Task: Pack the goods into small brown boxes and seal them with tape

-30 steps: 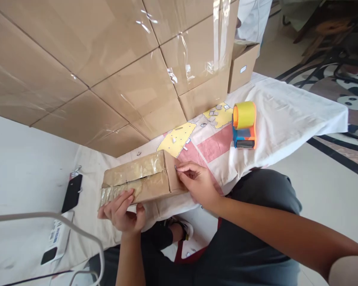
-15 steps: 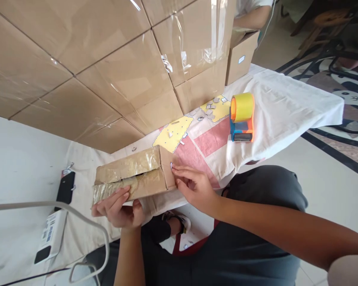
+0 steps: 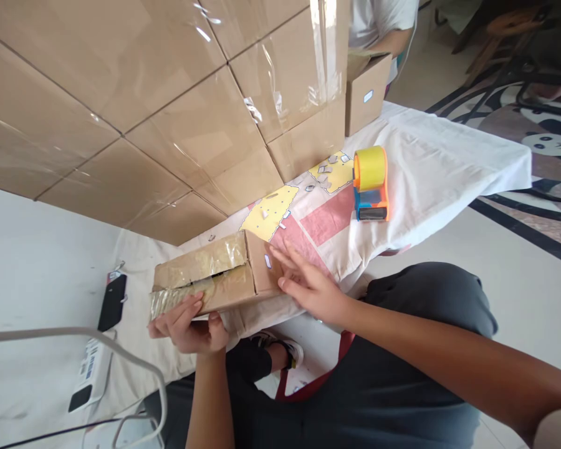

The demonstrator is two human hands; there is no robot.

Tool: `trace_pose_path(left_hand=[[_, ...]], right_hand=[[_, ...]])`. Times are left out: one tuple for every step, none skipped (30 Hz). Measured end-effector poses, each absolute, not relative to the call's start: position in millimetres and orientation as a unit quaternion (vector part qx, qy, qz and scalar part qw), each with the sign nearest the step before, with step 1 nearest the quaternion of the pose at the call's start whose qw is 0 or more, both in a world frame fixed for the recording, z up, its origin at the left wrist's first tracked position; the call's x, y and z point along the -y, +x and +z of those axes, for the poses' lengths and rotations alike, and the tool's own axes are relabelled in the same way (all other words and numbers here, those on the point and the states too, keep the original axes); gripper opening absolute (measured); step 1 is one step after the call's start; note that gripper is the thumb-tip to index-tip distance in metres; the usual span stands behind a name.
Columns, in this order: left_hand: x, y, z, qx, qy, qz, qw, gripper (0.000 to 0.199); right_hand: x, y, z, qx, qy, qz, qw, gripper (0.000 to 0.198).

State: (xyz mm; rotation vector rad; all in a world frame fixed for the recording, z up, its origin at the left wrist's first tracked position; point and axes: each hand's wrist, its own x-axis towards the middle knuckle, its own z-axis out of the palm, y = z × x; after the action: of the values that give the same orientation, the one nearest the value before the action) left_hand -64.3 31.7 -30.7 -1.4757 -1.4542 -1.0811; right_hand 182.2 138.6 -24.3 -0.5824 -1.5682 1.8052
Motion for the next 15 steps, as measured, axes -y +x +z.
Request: trace_pose_path(left_hand=[[-32,-64,-30,0.576,-0.577,-0.424,0.394,0.022],[-33,-63,-30,0.580,-0.573,-0.420,0.398,0.022],[-34,-63,-30,0.584,-0.567,-0.417,0.403,0.022],[-34,-63,-29,0.586,-0.565,-0.415,0.406,0.022],[-34,-62,-29,0.587,-0.564,-0.414,0.407,0.022],[-35,-61,-28,0.587,-0.566,-0.414,0.404,0.022],[-34,-60,-27,0.585,-0.570,-0.415,0.401,0.021],[-34,-59,-26,0.582,-0.575,-0.417,0.397,0.021],[-34,-58,-25,0.580,-0.579,-0.418,0.393,0.021],[-33,-57,-24,0.581,-0.579,-0.417,0.390,0.020],[-32,-55,-23,0.587,-0.578,-0.414,0.387,0.021],[-32,-54,-22,0.593,-0.578,-0.407,0.386,0.021],[-31,-53,-21,0.601,-0.576,-0.400,0.384,0.022],[-31,-52,-21,0.609,-0.575,-0.392,0.382,0.023],[-30,-52,-20,0.616,-0.574,-0.384,0.379,0.025]], right_hand=[[-139,181,-26,0.608,-0.223,0.683,0.337,0.087],[-139,181,-28,0.615,-0.223,0.675,0.342,0.089],[-139,181,-29,0.622,-0.221,0.667,0.346,0.090],[-138,182,-30,0.626,-0.218,0.662,0.349,0.091],[-137,183,-31,0.629,-0.214,0.660,0.351,0.091],[-136,184,-32,0.631,-0.210,0.660,0.350,0.090],[-135,185,-32,0.633,-0.208,0.661,0.345,0.090],[-133,187,-33,0.638,-0.204,0.661,0.338,0.088],[-132,189,-34,0.645,-0.202,0.658,0.332,0.087],[-131,191,-34,0.656,-0.202,0.650,0.327,0.085],[-130,192,-35,0.669,-0.199,0.639,0.322,0.085],[-129,194,-35,0.685,-0.194,0.627,0.315,0.086],[-129,195,-35,0.700,-0.187,0.617,0.307,0.088],[-128,197,-35,0.713,-0.181,0.606,0.302,0.089],[-128,197,-35,0.721,-0.178,0.598,0.301,0.090]])
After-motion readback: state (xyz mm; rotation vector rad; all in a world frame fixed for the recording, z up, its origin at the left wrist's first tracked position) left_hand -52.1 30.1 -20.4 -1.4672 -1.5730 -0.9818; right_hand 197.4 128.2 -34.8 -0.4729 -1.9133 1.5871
